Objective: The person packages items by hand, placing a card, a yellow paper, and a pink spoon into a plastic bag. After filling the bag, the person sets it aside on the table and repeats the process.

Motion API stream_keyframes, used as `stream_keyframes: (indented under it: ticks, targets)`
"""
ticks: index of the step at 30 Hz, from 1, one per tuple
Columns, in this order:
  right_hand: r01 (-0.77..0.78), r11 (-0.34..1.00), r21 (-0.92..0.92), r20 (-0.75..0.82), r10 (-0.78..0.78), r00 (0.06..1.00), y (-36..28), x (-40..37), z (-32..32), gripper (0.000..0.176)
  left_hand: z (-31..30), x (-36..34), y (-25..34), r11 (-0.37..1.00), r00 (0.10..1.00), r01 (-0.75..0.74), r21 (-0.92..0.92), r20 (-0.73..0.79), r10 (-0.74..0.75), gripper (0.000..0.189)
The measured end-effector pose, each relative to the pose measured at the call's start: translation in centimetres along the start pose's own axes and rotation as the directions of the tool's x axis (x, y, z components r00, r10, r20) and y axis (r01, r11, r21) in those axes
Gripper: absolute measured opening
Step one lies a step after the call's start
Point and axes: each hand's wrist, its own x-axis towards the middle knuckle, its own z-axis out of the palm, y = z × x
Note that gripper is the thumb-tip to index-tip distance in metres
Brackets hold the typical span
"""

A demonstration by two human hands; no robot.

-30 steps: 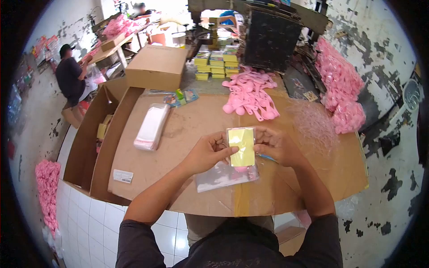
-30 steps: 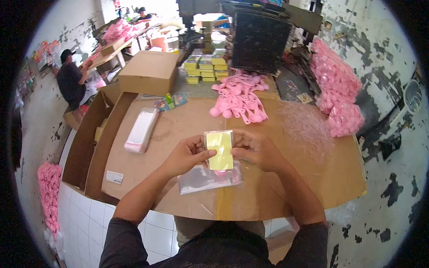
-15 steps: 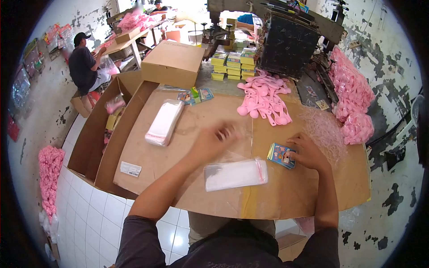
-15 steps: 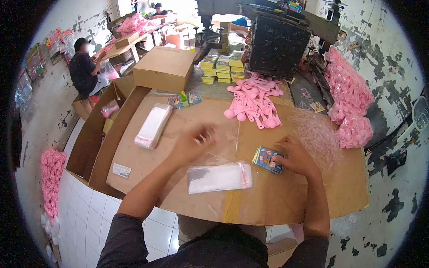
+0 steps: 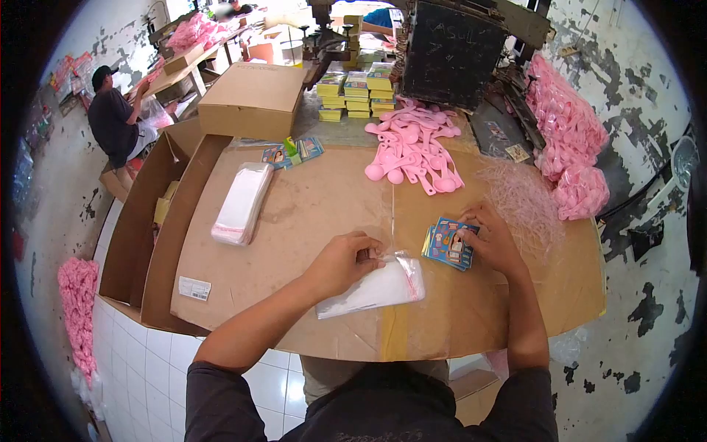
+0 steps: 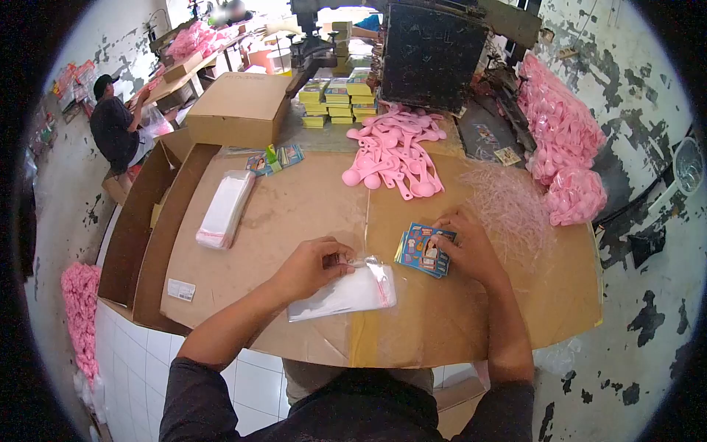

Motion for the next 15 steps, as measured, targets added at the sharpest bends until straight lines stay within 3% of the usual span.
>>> stream_keyframes:
  ticks: [1, 4, 5, 7, 9, 10, 11, 13, 15]
  targets:
    - [0.098, 0.993, -0.063, -0.042, -0.101, 0.994, 0.0, -0.1, 0.2, 0.018, -0.1, -0.1, -0.1, 1.000, 1.000, -0.006, 0.000, 0.010, 0.006, 0.019]
    - [-0.153, 0.959, 0.239, 0.030, 0.151, 0.988, -1.2, -0.4, 0.4, 0.016, -0.3, -0.1, 0.6, 0.996, 0.997, 0.076, -0.054, 0.025, -0.075, 0.014]
    - [-0.205, 0.889, 0.410, 0.066, 0.195, 0.979, -2.2, -0.8, 0.7, 0.016, -0.3, -0.1, 0.9, 0.989, 0.992, 0.121, -0.081, 0.030, -0.119, 0.011]
    - [-0.290, 0.655, 0.697, 0.156, 0.256, 0.954, -4.1, -1.3, 1.7, 0.016, -0.1, 0.0, 0.0, 0.986, 0.998, 0.058, -0.157, 0.011, -0.057, 0.011]
    - [-0.072, 0.923, 0.379, 0.133, 0.022, 0.991, -4.9, -1.1, 2.7, 0.017, 0.1, 0.2, -0.7, 0.943, 0.999, 0.034, -0.330, 0.007, -0.033, 0.016]
    - [0.065, 0.979, 0.193, 0.156, -0.096, 0.983, -5.1, -1.0, 3.0, 0.018, 0.0, 0.3, -0.9, 0.888, 0.999, 0.042, -0.458, 0.014, -0.040, 0.021]
    - [0.140, 0.980, 0.141, 0.138, -0.159, 0.978, -4.8, -1.0, 3.2, 0.019, -0.1, 0.5, -0.9, 0.816, 0.999, 0.051, -0.576, 0.021, -0.047, 0.026]
    - [0.283, 0.959, 0.032, 0.114, -0.285, 0.952, -4.2, -1.1, 3.8, 0.022, -1.4, 0.5, 0.9, 0.763, 0.991, 0.131, -0.633, 0.078, -0.105, 0.036]
    - [0.130, 0.985, 0.118, 0.073, -0.139, 0.988, -3.9, -1.0, 3.7, 0.022, -2.0, 0.3, 2.1, 0.721, 0.984, 0.178, -0.669, 0.114, -0.137, 0.044]
